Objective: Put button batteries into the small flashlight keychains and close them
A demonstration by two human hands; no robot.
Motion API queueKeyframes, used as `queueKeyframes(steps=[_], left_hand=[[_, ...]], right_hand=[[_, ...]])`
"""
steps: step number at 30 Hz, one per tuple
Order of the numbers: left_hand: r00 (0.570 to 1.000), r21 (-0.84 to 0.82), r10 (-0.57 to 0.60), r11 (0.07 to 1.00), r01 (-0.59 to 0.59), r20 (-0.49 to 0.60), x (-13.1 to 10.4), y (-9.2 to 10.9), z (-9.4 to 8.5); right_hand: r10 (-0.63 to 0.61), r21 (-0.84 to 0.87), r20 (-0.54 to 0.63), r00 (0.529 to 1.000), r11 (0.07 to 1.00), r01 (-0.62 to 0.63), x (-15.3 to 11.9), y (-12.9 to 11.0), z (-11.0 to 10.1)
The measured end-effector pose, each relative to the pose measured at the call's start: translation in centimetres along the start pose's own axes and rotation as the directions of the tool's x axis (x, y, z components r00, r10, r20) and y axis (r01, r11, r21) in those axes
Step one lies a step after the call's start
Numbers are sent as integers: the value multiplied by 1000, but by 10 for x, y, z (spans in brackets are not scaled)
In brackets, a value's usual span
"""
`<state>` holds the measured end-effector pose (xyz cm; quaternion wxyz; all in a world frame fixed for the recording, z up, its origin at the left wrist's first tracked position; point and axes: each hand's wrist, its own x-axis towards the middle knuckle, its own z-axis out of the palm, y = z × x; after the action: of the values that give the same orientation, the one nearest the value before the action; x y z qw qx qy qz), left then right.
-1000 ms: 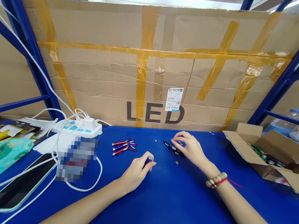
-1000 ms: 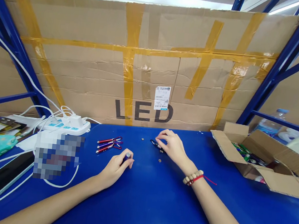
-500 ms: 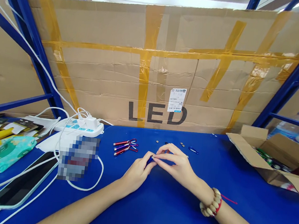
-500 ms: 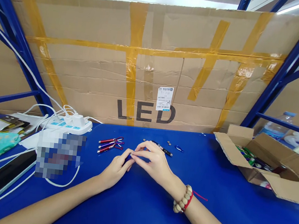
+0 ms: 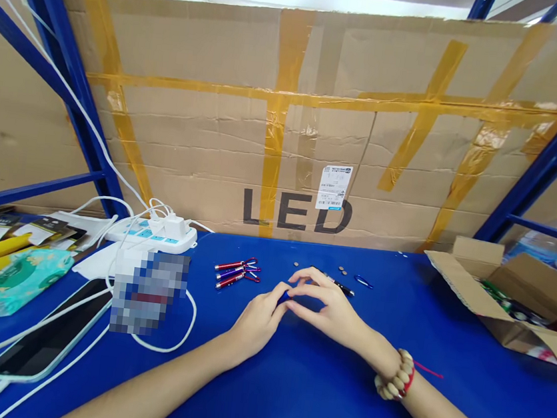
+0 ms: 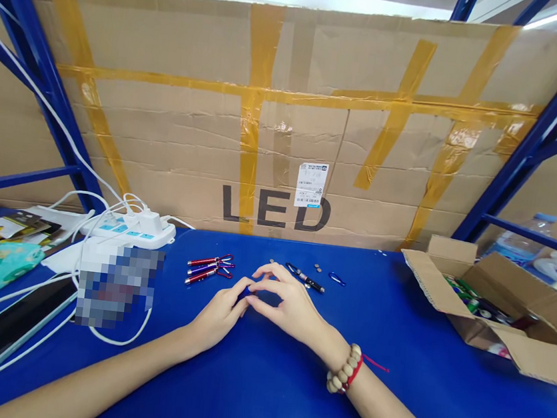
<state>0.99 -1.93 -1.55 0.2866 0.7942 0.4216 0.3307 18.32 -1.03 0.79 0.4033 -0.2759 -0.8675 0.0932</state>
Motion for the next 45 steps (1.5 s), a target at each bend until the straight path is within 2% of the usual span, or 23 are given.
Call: queueKeyframes(steps=[4, 6, 8, 10, 13, 18, 22, 34, 45], left_hand=[[990, 17, -98, 995, 100, -103, 1, 2, 0], [977, 7, -146, 989, 149, -155, 2, 3, 0], [969, -6, -164, 986, 165, -183, 2, 3, -1], [971, -16, -142, 990, 141, -193, 2, 3, -1], [983, -14, -40, 999, 38, -178, 2, 4, -2], [980, -13, 168, 985, -171, -103, 1, 3, -3], [954, -27, 274, 960, -279, -118, 1, 0, -1], [943, -40, 283, 955, -294, -176, 3, 0, -2], [959, -35, 217, 973, -227, -184, 6, 2, -2]], right_hand=[[121, -3, -63, 991, 993, -122, 2, 7, -3], [173, -138, -64, 983, 974, -180, 1, 16, -3], [204, -348, 15, 979, 919, -186, 0, 26, -1], [245, -522, 90, 965, 837, -164, -2, 37, 3], [287, -633, 110, 952, 758, -156, -3, 51, 12], [306, -658, 88, 948, 732, -176, -4, 62, 19], [289, -655, 101, 952, 740, -155, -2, 60, 16], [312, -655, 80, 947, 732, -186, 4, 66, 19], [311, -632, 69, 948, 748, -200, 8, 71, 19]])
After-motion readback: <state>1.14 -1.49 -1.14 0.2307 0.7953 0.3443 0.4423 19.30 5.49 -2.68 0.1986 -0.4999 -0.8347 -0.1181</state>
